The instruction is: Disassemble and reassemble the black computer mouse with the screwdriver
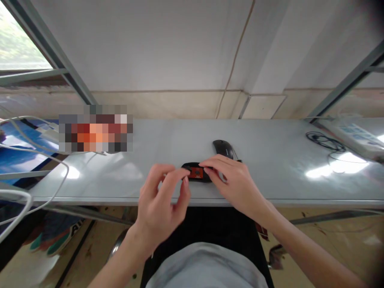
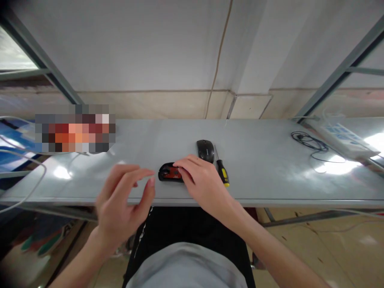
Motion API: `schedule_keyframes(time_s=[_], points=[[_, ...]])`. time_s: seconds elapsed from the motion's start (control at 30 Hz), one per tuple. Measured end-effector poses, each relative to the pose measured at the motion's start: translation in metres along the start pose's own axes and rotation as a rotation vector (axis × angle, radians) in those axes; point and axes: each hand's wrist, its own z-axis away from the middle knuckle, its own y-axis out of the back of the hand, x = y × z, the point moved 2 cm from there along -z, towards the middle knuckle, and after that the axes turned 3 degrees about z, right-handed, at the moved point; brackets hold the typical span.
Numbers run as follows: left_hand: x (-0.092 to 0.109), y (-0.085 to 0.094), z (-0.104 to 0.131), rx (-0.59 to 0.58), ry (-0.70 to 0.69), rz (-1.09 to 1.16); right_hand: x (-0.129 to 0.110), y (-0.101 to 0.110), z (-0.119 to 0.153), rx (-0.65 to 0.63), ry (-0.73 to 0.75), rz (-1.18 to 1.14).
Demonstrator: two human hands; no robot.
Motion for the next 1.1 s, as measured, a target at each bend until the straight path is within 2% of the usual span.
schedule_keyframes(time_s=[0.07,0.17,0.27,0.4,0.5,0.8,1.1], points=[[-0.012,-0.006,-0.015,-0.017,0.007,0.024,0.011,-0.02,-0.002,0.011,0.04,0.036],[-0.033,-0.017,-0.032,-0.194,0.033,0.087,0.024,-0.036,0.002,-0.013,0.024,0.084],[-0.047,-0.024,-0.035,-0.301,0.095,0.17,0.027,-0.04,0.006,-0.035,0.041,0.138],[-0.053,-0.028,-0.029,-0.386,0.125,0.221,0.026,-0.039,0.008,-0.005,0.066,0.153],[-0.054,-0.028,-0.027,-0.408,0.141,0.207,0.025,-0.038,0.008,0.006,0.065,0.134],[-0.055,-0.03,-0.024,-0.417,0.093,0.187,0.026,-0.045,0.007,-0.089,0.058,0.133],[-0.051,-0.027,-0.022,-0.343,0.006,0.203,0.03,-0.041,0.009,-0.033,0.042,0.052]])
